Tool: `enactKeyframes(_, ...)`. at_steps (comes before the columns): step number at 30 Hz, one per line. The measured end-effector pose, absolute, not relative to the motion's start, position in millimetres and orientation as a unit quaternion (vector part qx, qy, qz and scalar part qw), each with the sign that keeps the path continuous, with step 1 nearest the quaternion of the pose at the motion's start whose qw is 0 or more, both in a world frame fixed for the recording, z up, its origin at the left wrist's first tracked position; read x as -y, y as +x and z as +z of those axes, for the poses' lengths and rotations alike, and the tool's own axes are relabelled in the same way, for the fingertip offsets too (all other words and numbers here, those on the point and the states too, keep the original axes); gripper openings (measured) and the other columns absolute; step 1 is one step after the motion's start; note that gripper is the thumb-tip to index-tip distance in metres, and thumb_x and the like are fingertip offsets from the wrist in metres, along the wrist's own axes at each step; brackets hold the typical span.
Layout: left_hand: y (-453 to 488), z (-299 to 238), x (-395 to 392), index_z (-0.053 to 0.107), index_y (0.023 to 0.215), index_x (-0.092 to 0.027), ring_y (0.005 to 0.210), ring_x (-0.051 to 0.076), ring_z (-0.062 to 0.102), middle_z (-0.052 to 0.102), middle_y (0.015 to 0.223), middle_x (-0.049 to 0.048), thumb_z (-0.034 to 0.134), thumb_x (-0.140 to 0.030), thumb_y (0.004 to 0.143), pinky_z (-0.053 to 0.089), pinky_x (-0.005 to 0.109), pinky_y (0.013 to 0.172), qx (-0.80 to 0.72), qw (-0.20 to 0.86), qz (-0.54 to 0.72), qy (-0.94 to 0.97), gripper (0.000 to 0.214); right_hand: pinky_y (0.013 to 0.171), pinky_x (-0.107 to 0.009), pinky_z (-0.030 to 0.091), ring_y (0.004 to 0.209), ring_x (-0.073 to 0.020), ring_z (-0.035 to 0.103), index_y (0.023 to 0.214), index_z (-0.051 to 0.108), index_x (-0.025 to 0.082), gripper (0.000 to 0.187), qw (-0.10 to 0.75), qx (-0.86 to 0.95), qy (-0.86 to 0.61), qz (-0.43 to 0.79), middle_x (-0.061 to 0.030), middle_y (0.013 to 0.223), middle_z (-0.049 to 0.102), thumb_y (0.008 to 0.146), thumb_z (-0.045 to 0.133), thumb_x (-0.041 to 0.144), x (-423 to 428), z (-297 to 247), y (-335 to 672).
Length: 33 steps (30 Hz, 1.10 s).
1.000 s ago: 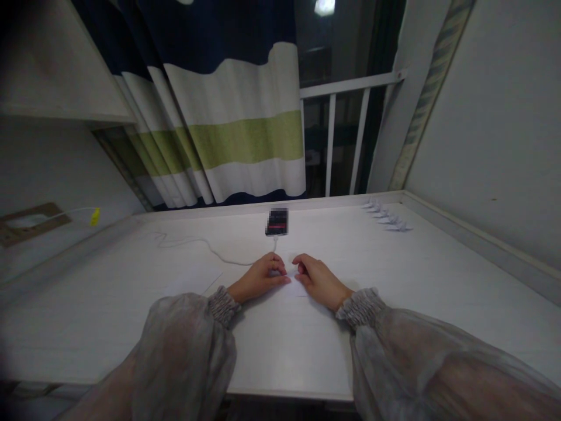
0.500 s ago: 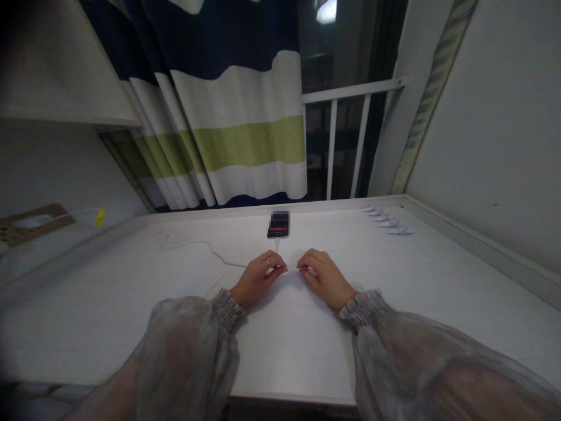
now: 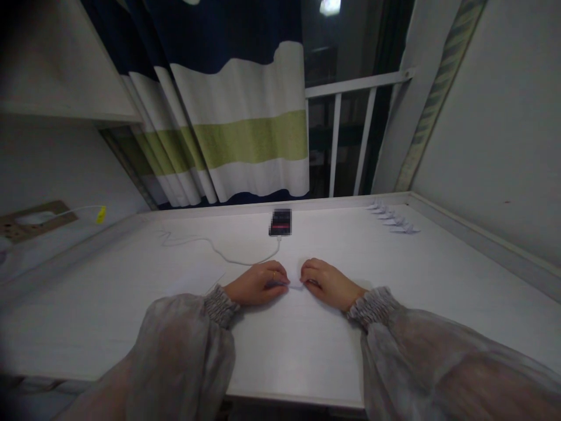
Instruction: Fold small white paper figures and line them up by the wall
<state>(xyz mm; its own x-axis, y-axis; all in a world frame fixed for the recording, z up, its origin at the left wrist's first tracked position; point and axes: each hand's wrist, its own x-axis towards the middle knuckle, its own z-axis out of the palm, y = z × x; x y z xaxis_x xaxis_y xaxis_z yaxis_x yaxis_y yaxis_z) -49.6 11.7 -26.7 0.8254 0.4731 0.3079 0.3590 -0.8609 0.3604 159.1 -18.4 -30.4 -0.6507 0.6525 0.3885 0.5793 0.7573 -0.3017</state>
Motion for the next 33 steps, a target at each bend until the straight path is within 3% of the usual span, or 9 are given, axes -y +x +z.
enactKeyframes(5,-46.3,-30.5,-18.3,0.058,0.100,-0.014,0.066,0.010,0.052,0.060,0.077,0.0031,0.048,-0.026,0.077,0.041,0.021,0.064,-0.335,0.243,0.217,0.884,0.028,0.077,-0.032,0.043,0.084,-0.0178,0.050,0.086,0.058,0.015,0.016,0.206,0.918,-0.332,0.065,-0.0101,0.090,0.054,0.080,0.044,0.019,20.0,-28.6,161.0)
enactKeyframes(8,-41.2,-33.0,-20.7,0.060,0.095,-0.013,0.062,0.009,0.049,0.058,0.072,0.0014,0.051,-0.025,0.074,0.039,0.021,0.060,-0.369,0.250,0.218,0.868,0.025,0.077,-0.034,0.043,0.084,-0.0182,0.049,0.086,0.058,0.016,0.016,0.202,0.923,-0.325,0.046,-0.0096,0.090,0.054,0.081,0.043,0.021,19.3,-30.9,158.7)
enactKeyframes(14,-38.3,-34.2,-23.2,0.062,0.086,-0.015,0.063,0.008,0.046,0.055,0.075,0.0013,0.054,-0.023,0.073,0.038,0.020,0.061,-0.346,0.244,0.214,0.880,0.017,0.073,-0.034,0.042,0.081,-0.0181,0.047,0.083,0.058,0.016,0.016,0.205,0.922,-0.326,0.043,-0.0093,0.087,0.052,0.081,0.044,0.022,18.8,-34.7,156.1)
enactKeyframes(27,-40.7,-36.4,-27.8,0.061,0.088,-0.016,0.064,0.008,0.046,0.054,0.077,0.0010,0.052,-0.024,0.074,0.037,0.021,0.062,-0.311,0.268,0.204,0.889,0.018,0.073,-0.036,0.039,0.080,-0.0182,0.047,0.078,0.054,0.017,0.011,0.212,0.910,-0.342,0.098,-0.0069,0.081,0.052,0.080,0.044,0.022,18.9,-31.4,151.0)
enactKeyframes(33,-45.6,-35.7,-33.6,0.061,0.090,-0.015,0.063,0.008,0.043,0.055,0.078,0.0013,0.054,-0.018,0.073,0.036,0.020,0.060,-0.303,0.294,0.179,0.888,0.019,0.068,-0.031,0.040,0.072,-0.0154,0.047,0.071,0.052,0.017,0.013,0.237,0.889,-0.362,0.152,-0.0039,0.073,0.050,0.081,0.044,0.022,12.8,-34.0,149.9)
